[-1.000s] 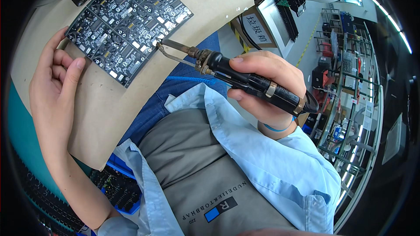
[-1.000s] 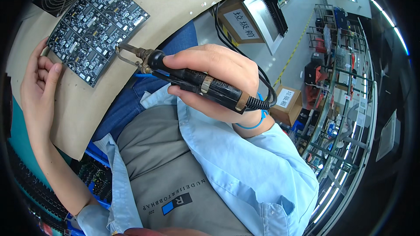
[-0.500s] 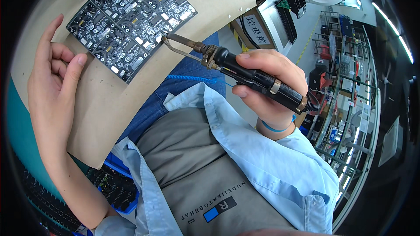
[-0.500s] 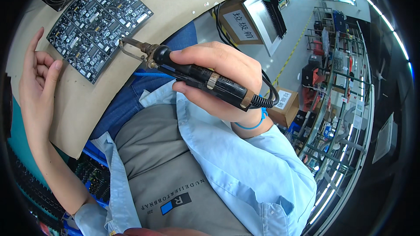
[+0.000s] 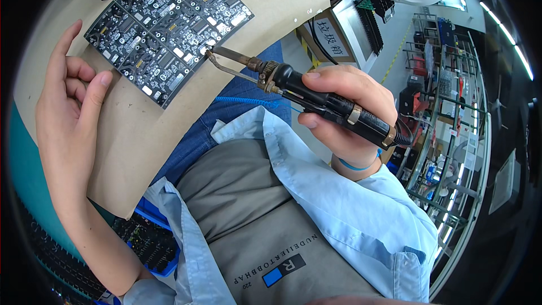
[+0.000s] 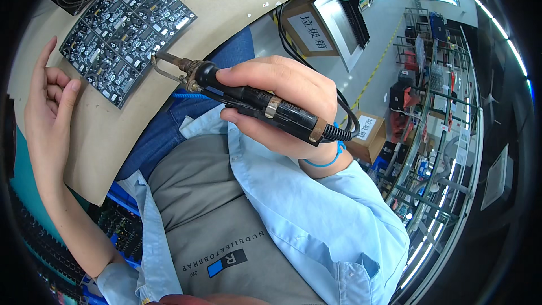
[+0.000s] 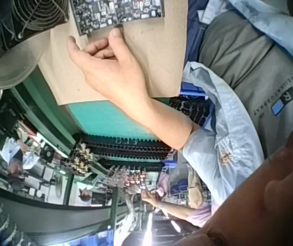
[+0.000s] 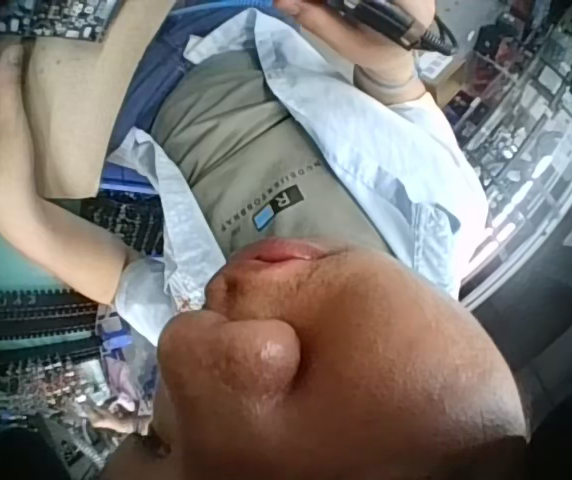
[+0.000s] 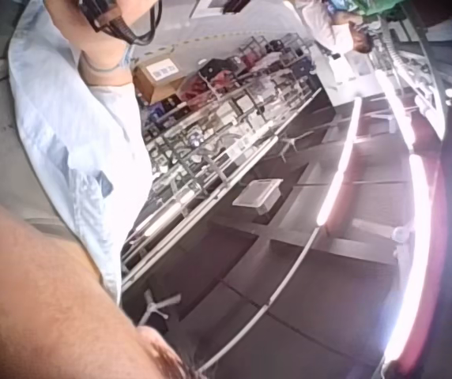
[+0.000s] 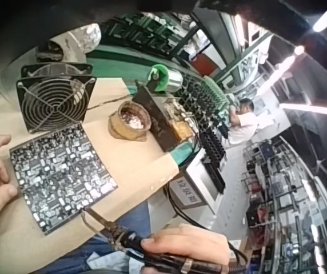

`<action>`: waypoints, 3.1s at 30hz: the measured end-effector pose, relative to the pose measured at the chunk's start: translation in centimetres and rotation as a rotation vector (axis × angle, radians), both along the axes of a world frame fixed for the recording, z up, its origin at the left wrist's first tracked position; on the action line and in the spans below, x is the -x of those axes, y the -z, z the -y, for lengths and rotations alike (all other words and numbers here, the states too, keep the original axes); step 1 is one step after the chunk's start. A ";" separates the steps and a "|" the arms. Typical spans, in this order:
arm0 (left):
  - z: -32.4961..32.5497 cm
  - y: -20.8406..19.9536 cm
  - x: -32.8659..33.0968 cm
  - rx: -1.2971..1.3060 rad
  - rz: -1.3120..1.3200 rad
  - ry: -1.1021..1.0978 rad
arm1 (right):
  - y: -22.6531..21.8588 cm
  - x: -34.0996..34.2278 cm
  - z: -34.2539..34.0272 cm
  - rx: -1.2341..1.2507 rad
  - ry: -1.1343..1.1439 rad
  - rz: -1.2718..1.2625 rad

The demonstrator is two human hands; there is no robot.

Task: Soldering electrical connections on a printed circuit board at a manual assembly station.

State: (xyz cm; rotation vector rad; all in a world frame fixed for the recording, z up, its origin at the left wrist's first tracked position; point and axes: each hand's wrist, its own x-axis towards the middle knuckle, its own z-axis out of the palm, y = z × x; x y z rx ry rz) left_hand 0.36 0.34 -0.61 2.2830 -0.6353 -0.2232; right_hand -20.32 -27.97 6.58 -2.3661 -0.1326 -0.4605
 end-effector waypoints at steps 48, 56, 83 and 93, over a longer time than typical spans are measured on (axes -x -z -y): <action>-0.4 0.8 0.0 0.046 0.017 -0.002 | 0.3 0.1 -0.8 -0.016 0.029 -0.031; -0.2 0.3 0.1 0.000 -0.007 -0.011 | 0.3 -0.1 -0.5 -0.014 0.011 -0.028; -0.6 0.2 0.3 -0.012 0.006 0.001 | 0.1 -0.2 -0.8 -0.008 0.008 -0.036; -0.5 0.4 0.2 -0.006 0.011 0.001 | 0.2 0.1 -0.7 0.002 -0.012 -0.037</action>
